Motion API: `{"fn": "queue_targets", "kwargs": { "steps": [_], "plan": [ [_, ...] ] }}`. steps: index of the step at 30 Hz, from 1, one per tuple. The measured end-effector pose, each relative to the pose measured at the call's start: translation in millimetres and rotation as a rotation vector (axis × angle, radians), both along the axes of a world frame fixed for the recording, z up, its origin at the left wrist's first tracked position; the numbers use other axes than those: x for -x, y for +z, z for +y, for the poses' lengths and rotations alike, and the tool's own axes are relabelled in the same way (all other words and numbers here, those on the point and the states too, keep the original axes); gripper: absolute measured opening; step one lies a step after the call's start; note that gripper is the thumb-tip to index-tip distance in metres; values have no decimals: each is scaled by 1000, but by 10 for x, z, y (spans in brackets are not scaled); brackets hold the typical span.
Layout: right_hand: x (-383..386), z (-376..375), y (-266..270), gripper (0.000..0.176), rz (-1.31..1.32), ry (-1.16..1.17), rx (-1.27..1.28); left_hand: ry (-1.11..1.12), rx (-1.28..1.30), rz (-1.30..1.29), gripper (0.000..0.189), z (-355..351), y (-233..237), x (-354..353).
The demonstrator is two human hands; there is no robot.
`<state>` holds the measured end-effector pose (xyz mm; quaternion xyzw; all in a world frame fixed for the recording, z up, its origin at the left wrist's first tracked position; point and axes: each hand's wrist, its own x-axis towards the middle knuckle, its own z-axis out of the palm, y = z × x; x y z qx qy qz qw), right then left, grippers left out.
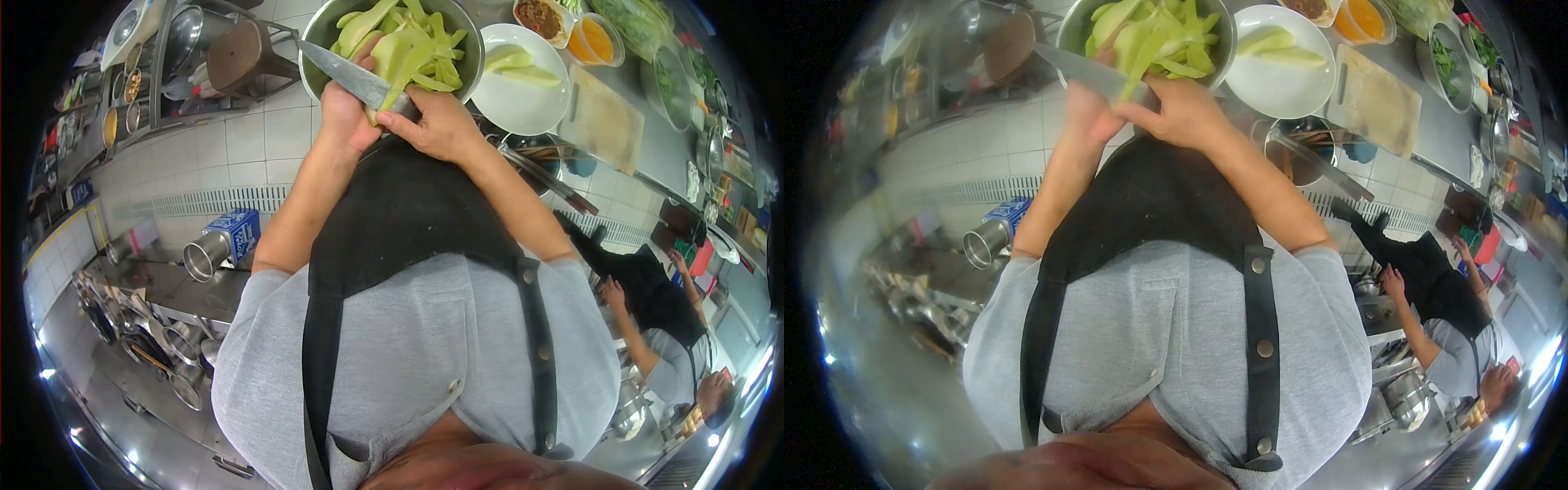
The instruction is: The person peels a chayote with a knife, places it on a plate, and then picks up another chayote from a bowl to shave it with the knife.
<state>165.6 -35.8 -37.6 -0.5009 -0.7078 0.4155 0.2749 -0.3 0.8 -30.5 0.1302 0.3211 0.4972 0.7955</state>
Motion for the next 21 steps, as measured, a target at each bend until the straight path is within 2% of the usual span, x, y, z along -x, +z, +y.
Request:
{"fn": "queue_targets", "kwargs": {
  "steps": [2, 4, 7, 11, 14, 16, 17, 19, 20, 21],
  "plan": [
    [23, -30, 57, 71, -31, -31, -18, 31, 3, -15, 49, 5, -85, 27],
    [33, -21, 181, 62, -147, -54, -63, 81, -3, 38, 49, 33, -78, 12],
    [62, 18, 104, 61, -156, -51, -139, 110, 28, 29, 47, 47, -68, 14],
    [98, 20, 45, 59, -182, -27, -158, 144, 25, -55, 45, 86, -348, 122],
    [95, 87, -5, 52, -148, -59, -41, 167, -23, -94, 45, 141, -400, 248],
    [68, 173, 45, 70, 96, -36, 180, 272, 25, -79, 45, 162, -343, 350],
    [31, 232, -1, 70, 99, -46, 177, 261, 23, -77, 45, 182, -335, 404],
    [-99, 326, -26, 77, 196, -53, 460, 262, -69, 96, 42, 204, -290, 385],
    [-193, 317, 50, 80, 242, -71, 434, 295, -28, 254, 41, 189, -234, 315],
    [-297, 335, 258, 75, 300, -85, 439, 267, -30, 243, 41, 180, -173, 207]
  ]
}}
